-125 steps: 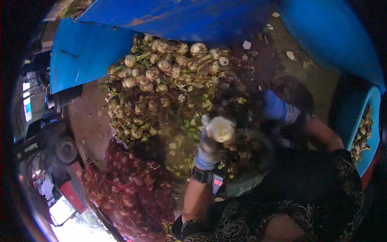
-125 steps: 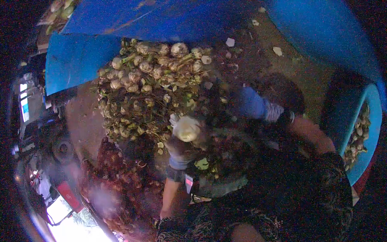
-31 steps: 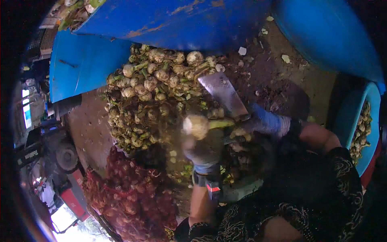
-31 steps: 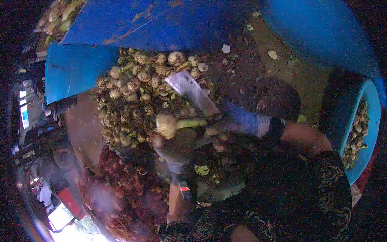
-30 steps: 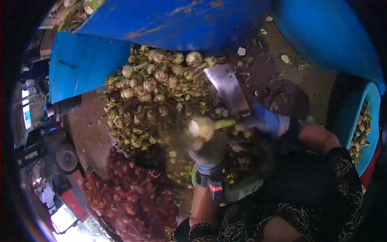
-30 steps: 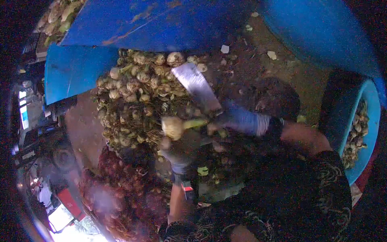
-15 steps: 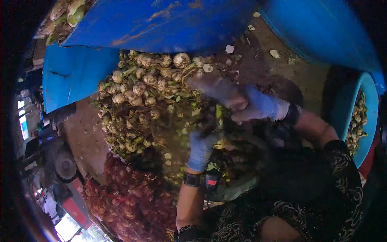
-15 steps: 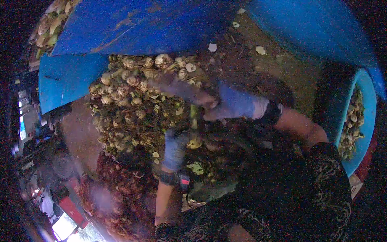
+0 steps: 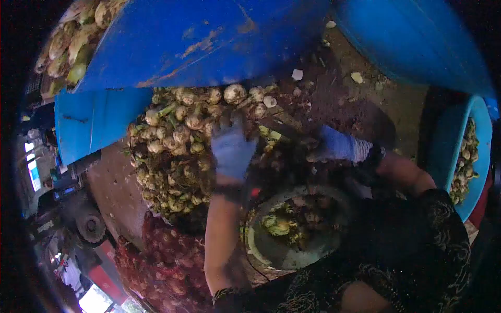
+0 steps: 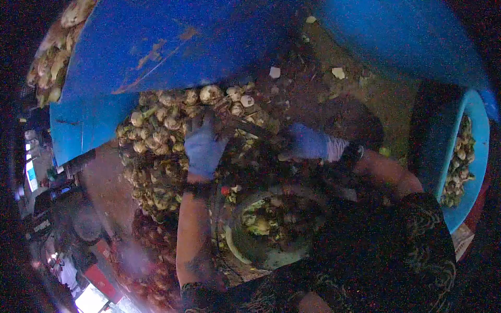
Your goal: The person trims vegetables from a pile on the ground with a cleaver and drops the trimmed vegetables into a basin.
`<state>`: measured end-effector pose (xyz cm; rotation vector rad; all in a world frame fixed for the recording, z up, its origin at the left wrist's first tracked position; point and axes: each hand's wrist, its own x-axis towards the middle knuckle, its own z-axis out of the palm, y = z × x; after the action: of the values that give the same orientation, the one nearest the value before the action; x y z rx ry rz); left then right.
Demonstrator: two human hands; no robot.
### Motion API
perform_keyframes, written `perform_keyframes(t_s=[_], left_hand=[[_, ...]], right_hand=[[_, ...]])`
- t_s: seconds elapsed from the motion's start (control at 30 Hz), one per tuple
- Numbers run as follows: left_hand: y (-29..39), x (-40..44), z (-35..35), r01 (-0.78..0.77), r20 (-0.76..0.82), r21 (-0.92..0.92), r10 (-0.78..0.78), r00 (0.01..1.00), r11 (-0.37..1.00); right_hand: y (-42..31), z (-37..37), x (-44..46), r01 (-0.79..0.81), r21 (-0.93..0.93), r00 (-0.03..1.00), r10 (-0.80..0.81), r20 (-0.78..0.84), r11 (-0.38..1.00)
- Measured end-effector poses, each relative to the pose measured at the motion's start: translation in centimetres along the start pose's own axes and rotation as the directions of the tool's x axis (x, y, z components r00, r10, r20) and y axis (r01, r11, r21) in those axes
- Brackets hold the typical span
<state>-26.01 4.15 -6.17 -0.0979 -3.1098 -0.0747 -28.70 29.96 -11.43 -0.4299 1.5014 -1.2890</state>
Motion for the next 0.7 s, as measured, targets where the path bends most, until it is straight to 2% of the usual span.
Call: perform_keyframes(t_s=[0.03,0.1,0.13,0.17,0.23,0.3,0.33,0.37,0.43,0.47,0.5,0.53,0.57,0.63,0.67,0.7], left_hand=[[-0.8,1.3,2.3,-0.004,0.000,-0.002,0.004,1.000,1.000],[-1.3,3.1,4.7,-0.046,0.249,0.209,-0.007,0.968,0.977],[-1.1,3.1,5.0,-0.055,0.300,0.262,-0.027,0.954,0.964],[-1.0,2.3,5.1,-0.054,0.305,0.258,-0.028,0.952,0.965],[-0.9,-0.4,4.4,-0.111,0.342,0.153,0.052,0.938,0.982],[0.5,-3.1,2.0,0.209,0.616,-0.150,-0.074,0.784,0.966],[-0.2,-6.2,3.3,0.212,0.617,-0.145,-0.079,0.783,0.967],[-1.8,-10.3,6.9,0.445,0.559,-0.503,-0.114,0.822,0.741],[-4.8,-15.1,12.7,0.560,0.532,-0.759,-0.180,0.828,0.332],[-6.9,-18.0,14.1,0.600,0.641,-0.680,-0.054,0.765,0.421],[-7.3,-18.4,13.2,0.610,0.689,-0.640,-0.001,0.725,0.467],[-7.7,-18.7,12.2,0.610,0.732,-0.602,0.051,0.679,0.516],[-6.4,-16.5,7.8,0.448,0.589,-0.682,0.072,0.805,0.578],[-5.5,-14.8,3.4,0.276,0.428,-0.728,0.101,0.898,0.628],[-6.4,-14.9,2.3,0.267,0.453,-0.602,0.047,0.890,0.752],[-6.7,-15.1,2.0,0.264,0.462,-0.530,0.014,0.887,0.806]], right_hand=[[-1.1,-0.4,-0.4,-0.001,0.001,1.000,0.001,-0.005,1.000],[-2.4,-1.0,-0.9,-0.136,0.048,0.991,0.137,-0.010,0.990],[-2.2,-1.3,-0.9,-0.141,0.048,0.990,0.142,-0.010,0.989],[-1.9,-1.5,-1.1,-0.083,-0.014,0.995,0.083,-0.049,0.996],[-0.8,-2.1,-1.0,-0.016,-0.083,0.997,0.010,-0.078,0.996],[1.0,-2.4,-0.5,0.100,-0.187,0.975,-0.134,-0.179,0.977],[1.1,-2.4,-0.3,0.104,-0.184,0.975,-0.137,-0.175,0.977],[1.4,-2.3,-0.1,0.135,-0.204,0.963,-0.177,-0.204,0.970],[2.4,-2.3,-0.2,0.147,-0.216,0.954,-0.196,-0.225,0.965],[3.0,-2.3,0.5,0.161,-0.299,0.963,-0.217,-0.163,0.941],[3.1,-2.2,1.1,0.187,-0.384,0.964,-0.244,-0.103,0.904],[2.3,-2.0,1.2,0.198,-0.385,0.964,-0.251,-0.093,0.902],[0.8,-1.9,0.8,0.151,-0.378,0.977,-0.196,-0.085,0.913],[0.5,-1.8,0.6,0.101,-0.374,0.988,-0.136,-0.070,0.922],[1.3,-1.8,0.8,0.097,-0.393,0.984,-0.148,-0.102,0.914],[2.1,-1.9,1.0,0.097,-0.403,0.981,-0.155,-0.114,0.910]])
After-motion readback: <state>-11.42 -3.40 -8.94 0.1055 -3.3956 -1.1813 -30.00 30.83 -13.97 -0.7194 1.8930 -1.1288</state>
